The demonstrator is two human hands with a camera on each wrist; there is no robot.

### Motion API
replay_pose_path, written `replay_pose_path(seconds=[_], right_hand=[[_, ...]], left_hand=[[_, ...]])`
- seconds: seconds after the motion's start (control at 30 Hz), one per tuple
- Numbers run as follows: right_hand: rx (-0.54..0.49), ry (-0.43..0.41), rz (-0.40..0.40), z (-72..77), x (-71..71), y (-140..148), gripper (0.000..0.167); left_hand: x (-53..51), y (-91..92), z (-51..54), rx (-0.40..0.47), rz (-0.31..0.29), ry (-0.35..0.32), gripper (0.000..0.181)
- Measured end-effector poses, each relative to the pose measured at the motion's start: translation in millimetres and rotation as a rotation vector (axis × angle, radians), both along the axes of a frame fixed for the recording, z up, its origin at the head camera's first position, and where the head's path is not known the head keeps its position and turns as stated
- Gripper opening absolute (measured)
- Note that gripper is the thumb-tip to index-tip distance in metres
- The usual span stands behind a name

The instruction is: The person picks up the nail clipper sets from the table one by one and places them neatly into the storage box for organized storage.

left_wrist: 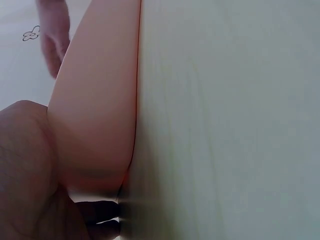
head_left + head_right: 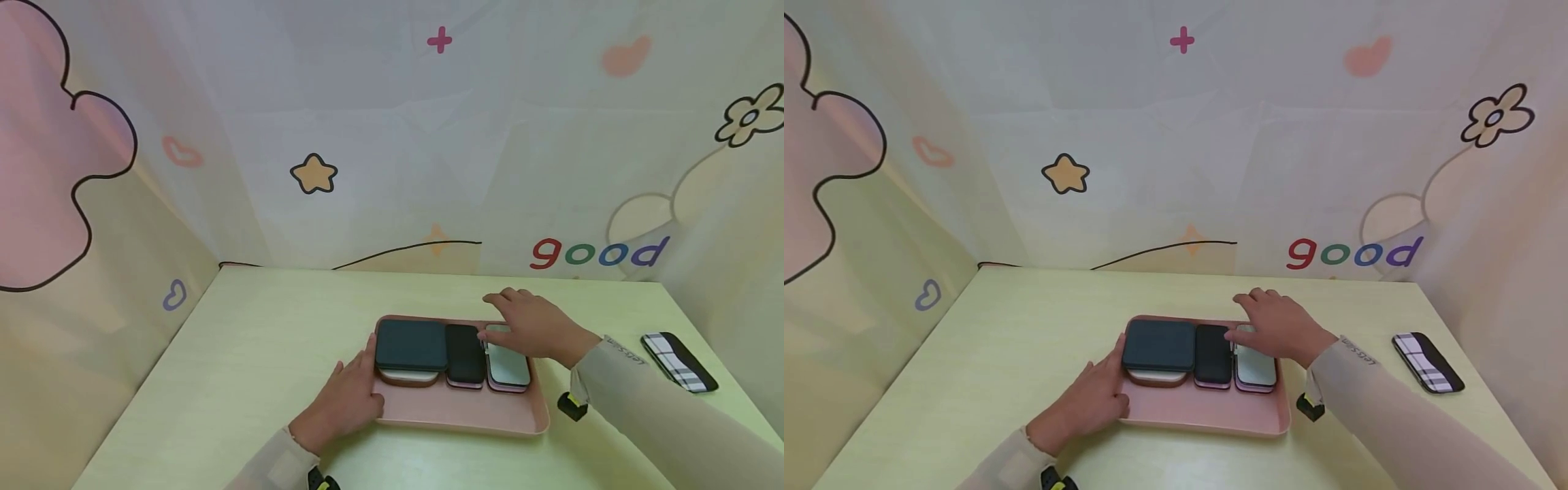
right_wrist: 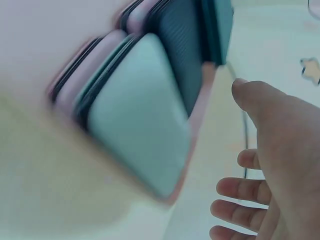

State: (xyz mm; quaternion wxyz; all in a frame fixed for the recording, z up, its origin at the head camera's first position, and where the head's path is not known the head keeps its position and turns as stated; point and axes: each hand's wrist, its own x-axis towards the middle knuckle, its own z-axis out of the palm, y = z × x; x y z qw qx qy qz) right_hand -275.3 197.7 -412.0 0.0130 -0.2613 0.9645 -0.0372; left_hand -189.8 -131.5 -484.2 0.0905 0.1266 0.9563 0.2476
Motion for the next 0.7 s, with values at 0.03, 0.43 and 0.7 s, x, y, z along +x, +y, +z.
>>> replay_pose_path(seconds=[0.03,0.43,0.7], right_hand=[[0.001,-0.002,-0.015,-1.7,0.1,7,0.073],[0.017,-0.015,-0.135,-18.0,3.5,75,0.072],[0.029,-0.043,-0.207,-27.6,6.8,111,0.075]], left_hand=[[-0.1,0.3,-0.1,-0.003,-0.001,0.002,0.091],[-0.5,-0.2,0.2,-0.004,0.0,0.012,0.09],[1.9,0.9,3.0,0.016,-0.006,0.008,0.091]])
